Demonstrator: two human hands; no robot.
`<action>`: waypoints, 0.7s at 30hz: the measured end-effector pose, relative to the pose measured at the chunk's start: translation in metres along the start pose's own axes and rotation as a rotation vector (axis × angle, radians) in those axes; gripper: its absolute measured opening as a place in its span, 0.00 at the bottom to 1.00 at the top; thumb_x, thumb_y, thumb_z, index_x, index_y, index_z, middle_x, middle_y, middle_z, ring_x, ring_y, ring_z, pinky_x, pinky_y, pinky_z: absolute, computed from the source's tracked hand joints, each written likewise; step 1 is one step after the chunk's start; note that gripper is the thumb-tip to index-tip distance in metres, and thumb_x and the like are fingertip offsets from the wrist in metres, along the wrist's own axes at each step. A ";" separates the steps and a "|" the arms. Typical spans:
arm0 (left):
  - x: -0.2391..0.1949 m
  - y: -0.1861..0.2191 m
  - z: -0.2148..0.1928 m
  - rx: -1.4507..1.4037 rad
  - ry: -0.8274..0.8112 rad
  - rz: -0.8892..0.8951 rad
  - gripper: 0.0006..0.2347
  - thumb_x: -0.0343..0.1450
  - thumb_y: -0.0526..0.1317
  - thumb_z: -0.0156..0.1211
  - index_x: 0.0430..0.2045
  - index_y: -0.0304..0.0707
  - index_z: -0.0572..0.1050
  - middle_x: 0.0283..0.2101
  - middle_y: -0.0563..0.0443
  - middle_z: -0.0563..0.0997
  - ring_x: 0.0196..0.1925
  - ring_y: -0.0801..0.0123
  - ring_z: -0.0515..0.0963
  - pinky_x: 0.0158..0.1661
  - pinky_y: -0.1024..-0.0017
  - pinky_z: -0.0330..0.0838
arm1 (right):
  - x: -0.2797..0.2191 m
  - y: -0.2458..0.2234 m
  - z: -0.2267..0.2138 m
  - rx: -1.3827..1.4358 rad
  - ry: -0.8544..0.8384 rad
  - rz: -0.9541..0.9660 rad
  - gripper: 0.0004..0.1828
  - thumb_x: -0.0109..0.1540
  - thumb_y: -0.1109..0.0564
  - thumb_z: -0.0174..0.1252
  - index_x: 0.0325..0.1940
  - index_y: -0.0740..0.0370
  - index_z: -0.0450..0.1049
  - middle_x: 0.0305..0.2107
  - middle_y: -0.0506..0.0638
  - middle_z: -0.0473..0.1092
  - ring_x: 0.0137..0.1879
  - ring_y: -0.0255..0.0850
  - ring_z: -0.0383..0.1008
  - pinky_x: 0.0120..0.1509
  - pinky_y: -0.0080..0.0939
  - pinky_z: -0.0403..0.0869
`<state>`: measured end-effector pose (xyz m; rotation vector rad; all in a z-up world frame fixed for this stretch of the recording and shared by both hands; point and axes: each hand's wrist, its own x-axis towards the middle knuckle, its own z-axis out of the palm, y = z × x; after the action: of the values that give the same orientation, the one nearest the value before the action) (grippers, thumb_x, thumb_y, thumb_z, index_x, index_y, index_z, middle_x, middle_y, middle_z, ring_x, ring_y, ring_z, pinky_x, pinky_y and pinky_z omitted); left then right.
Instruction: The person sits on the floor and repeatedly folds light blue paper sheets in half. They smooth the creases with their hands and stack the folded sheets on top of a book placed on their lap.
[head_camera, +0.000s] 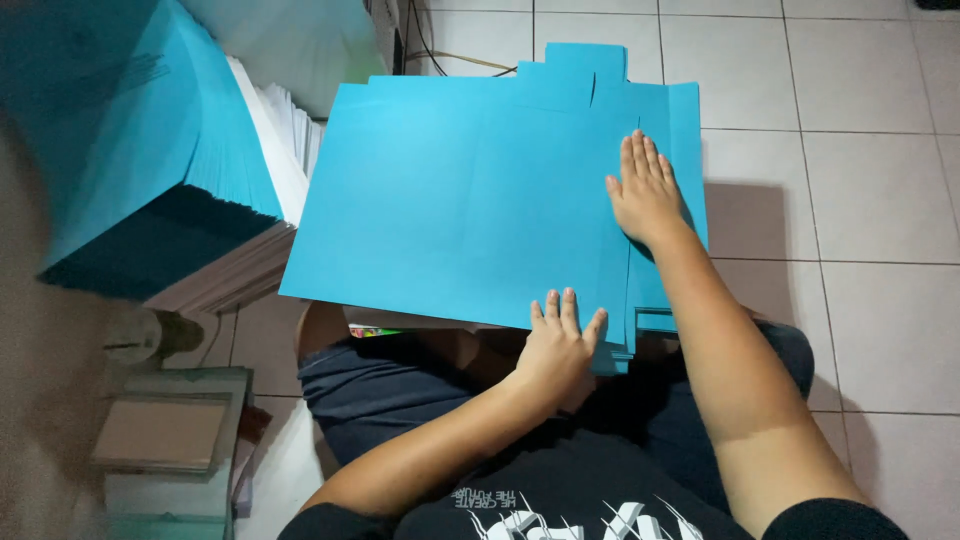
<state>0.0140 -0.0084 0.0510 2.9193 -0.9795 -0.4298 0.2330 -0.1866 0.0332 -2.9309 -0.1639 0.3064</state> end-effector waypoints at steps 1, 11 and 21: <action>0.004 0.001 -0.008 0.012 -0.003 0.001 0.46 0.63 0.64 0.64 0.74 0.43 0.51 0.71 0.11 0.50 0.72 0.17 0.52 0.62 0.29 0.54 | -0.005 0.000 -0.002 0.011 0.007 0.001 0.38 0.73 0.41 0.26 0.82 0.59 0.29 0.80 0.51 0.26 0.84 0.42 0.23 0.84 0.48 0.30; -0.057 -0.017 -0.077 -0.263 1.120 0.242 0.12 0.75 0.39 0.53 0.49 0.35 0.77 0.52 0.43 0.82 0.50 0.53 0.85 0.43 0.59 0.80 | -0.133 0.013 -0.045 1.417 0.372 0.128 0.28 0.68 0.50 0.41 0.72 0.61 0.60 0.65 0.56 0.63 0.72 0.46 0.62 0.73 0.41 0.61; -0.141 -0.031 -0.101 -0.787 1.263 0.410 0.08 0.78 0.37 0.46 0.42 0.33 0.73 0.42 0.34 0.83 0.37 0.51 0.87 0.37 0.60 0.83 | -0.195 0.003 -0.067 1.243 0.409 0.177 0.15 0.67 0.55 0.52 0.58 0.59 0.67 0.51 0.52 0.68 0.58 0.45 0.70 0.61 0.45 0.71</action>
<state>-0.0479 0.0946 0.1799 1.6271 -0.8081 0.7752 0.0576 -0.2261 0.1353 -1.7057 0.2622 -0.1507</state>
